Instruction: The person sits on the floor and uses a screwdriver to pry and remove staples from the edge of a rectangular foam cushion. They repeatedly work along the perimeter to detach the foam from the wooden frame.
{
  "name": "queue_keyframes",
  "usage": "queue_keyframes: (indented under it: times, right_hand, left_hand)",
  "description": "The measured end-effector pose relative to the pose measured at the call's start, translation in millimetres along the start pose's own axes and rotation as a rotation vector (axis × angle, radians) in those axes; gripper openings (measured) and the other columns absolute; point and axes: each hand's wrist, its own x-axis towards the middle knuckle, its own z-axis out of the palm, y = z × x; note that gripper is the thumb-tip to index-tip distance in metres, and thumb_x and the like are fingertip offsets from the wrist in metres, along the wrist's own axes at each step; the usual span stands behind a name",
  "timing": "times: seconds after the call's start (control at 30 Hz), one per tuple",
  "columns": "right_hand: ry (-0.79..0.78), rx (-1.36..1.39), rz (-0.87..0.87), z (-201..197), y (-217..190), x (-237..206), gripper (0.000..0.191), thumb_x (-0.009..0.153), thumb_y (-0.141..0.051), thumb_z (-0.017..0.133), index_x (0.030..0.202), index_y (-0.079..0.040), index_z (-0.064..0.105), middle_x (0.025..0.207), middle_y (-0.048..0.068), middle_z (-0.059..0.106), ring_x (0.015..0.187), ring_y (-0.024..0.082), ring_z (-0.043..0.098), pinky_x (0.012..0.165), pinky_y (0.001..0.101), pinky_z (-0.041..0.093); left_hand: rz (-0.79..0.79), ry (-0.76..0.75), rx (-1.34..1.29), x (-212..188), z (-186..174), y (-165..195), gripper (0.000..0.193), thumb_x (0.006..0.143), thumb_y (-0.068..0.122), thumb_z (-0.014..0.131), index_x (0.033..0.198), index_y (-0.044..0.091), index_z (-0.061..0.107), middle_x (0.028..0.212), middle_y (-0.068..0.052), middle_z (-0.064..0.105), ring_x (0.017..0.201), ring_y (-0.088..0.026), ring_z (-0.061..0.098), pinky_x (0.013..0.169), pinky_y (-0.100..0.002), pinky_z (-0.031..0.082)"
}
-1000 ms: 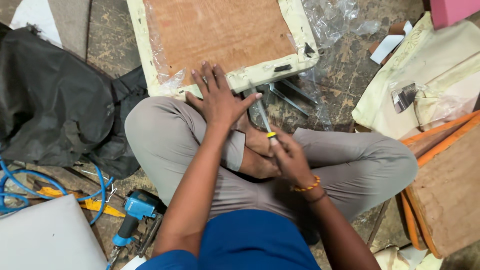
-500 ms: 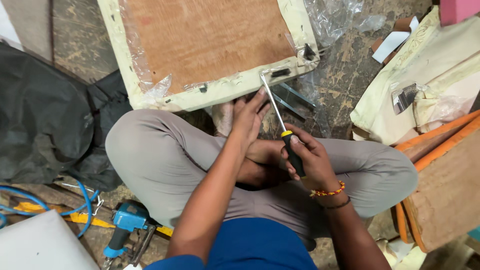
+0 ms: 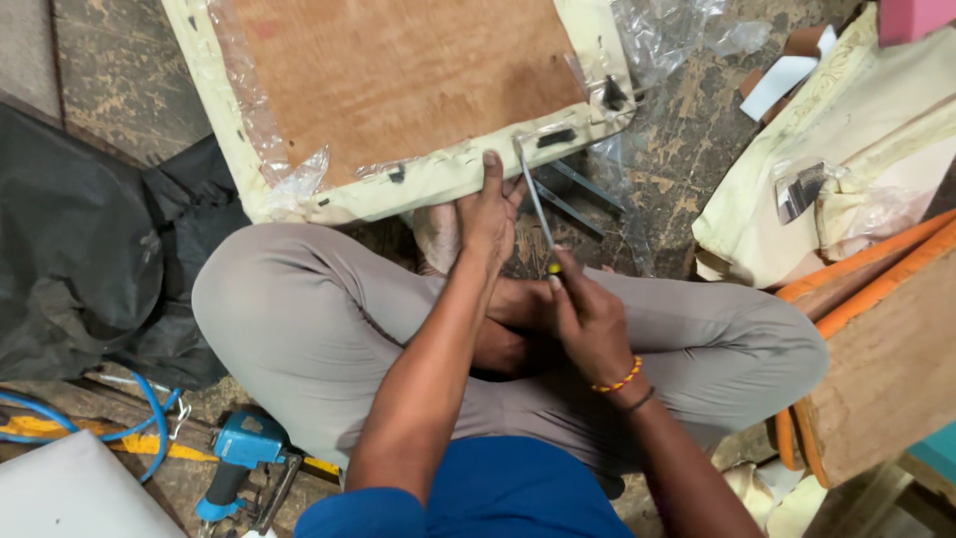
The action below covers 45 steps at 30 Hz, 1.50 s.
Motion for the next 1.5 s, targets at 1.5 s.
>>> queue_keyframes:
  times: [1.5]
  right_hand:
    - [0.010, 1.739, 1.008, 4.3, -21.8, 7.3, 0.043, 0.104, -0.025, 0.059, 0.146, -0.023, 0.050, 0.087, 0.012, 0.069, 0.053, 0.008, 0.059, 0.039, 0.0180, 0.045]
  left_hand:
    - [-0.028, 0.050, -0.071, 10.9, -5.3, -8.3, 0.047, 0.090, 0.019, 0.077, 0.131, 0.007, 0.056, 0.127, -0.006, 0.065, 0.116, -0.023, 0.064, 0.101, -0.047, 0.052]
